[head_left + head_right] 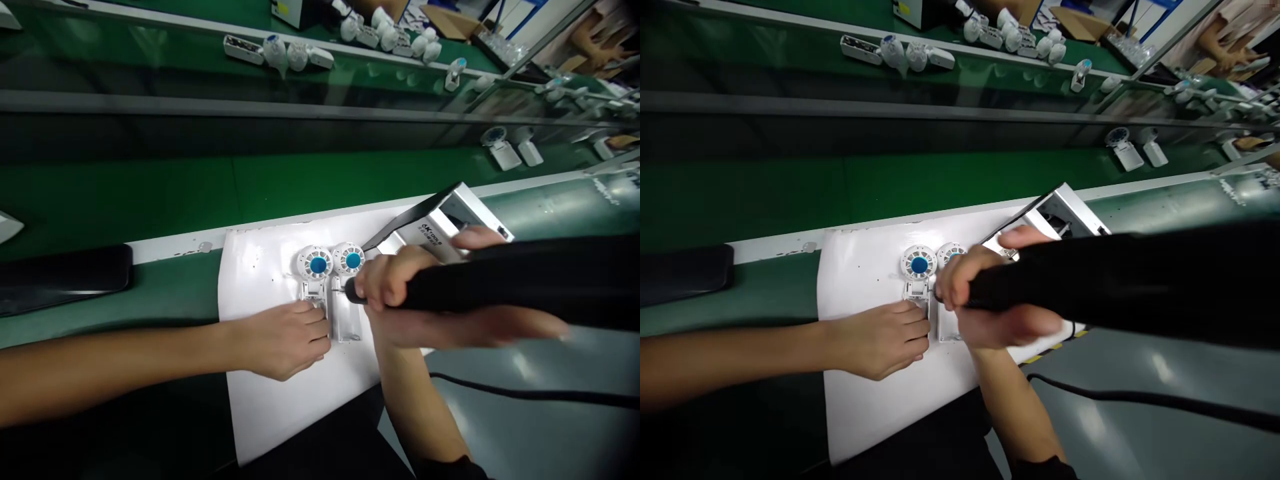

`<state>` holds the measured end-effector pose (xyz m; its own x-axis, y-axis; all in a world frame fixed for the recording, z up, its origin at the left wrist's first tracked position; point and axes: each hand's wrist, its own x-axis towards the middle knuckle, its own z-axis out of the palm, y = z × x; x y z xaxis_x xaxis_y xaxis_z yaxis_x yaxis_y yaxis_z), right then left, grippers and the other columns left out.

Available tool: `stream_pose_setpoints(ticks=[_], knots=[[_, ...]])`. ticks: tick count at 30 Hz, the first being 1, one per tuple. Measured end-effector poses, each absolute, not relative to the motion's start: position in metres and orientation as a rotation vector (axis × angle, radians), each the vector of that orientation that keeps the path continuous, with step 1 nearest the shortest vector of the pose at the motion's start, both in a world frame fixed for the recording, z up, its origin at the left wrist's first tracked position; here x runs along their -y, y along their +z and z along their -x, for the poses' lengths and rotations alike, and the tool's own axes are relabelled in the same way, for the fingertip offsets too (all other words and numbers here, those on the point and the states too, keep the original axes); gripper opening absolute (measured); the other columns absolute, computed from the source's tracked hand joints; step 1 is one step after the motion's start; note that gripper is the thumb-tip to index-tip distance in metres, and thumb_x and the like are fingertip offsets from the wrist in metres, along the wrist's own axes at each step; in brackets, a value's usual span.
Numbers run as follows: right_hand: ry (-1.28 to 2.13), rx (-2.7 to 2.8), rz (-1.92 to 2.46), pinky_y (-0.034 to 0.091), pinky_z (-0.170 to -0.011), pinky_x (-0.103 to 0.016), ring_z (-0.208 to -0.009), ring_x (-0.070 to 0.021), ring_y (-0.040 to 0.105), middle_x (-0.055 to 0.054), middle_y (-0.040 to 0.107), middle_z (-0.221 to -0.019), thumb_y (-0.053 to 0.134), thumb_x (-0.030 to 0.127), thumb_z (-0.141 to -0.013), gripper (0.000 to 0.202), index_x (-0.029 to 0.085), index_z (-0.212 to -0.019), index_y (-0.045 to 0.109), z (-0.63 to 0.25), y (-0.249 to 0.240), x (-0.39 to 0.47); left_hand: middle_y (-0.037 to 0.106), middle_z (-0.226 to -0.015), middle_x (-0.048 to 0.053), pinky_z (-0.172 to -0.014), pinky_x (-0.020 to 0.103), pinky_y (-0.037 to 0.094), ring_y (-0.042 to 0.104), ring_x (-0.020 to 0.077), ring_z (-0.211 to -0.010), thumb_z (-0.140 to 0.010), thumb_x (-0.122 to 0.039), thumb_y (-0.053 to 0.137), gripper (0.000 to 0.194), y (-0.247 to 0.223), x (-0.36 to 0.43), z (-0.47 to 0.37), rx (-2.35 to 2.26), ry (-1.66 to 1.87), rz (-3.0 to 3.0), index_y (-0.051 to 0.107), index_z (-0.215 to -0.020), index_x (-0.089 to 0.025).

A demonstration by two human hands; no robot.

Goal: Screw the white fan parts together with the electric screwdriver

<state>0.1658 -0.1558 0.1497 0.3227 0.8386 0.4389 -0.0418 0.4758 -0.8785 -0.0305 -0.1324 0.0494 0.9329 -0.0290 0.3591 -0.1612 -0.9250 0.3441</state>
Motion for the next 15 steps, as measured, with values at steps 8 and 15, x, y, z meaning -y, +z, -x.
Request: stream_pose_setpoints(ticks=[8,15], knots=[[0.714,1.086,0.762,0.034,-0.028,-0.028,-0.027,-0.0128,0.034,0.014,0.05,-0.051,0.063,0.085,-0.096,0.054,0.035,-0.115,0.056,-0.123,0.114,0.124,0.073,-0.11,0.01,-0.1,0.042,0.049,0.065,0.0275,-0.106,-0.114,-0.032,0.061,0.019,0.05,0.13,0.031,0.119,0.511,-2.746,0.069,-0.103,-0.019],[0.781,1.029,0.793,0.032,-0.031,-0.028,-0.029,-0.0124,0.035,0.014,0.053,-0.05,0.073,0.084,-0.09,0.058,0.033,-0.11,0.055,-0.12,0.111,0.122,0.073,-0.106,0.009,-0.098,0.042,0.05,0.065,0.0262,-0.101,-0.112,-0.03,0.063,0.017,0.047,0.131,0.029,0.136,0.552,-2.737,0.069,-0.101,-0.019]])
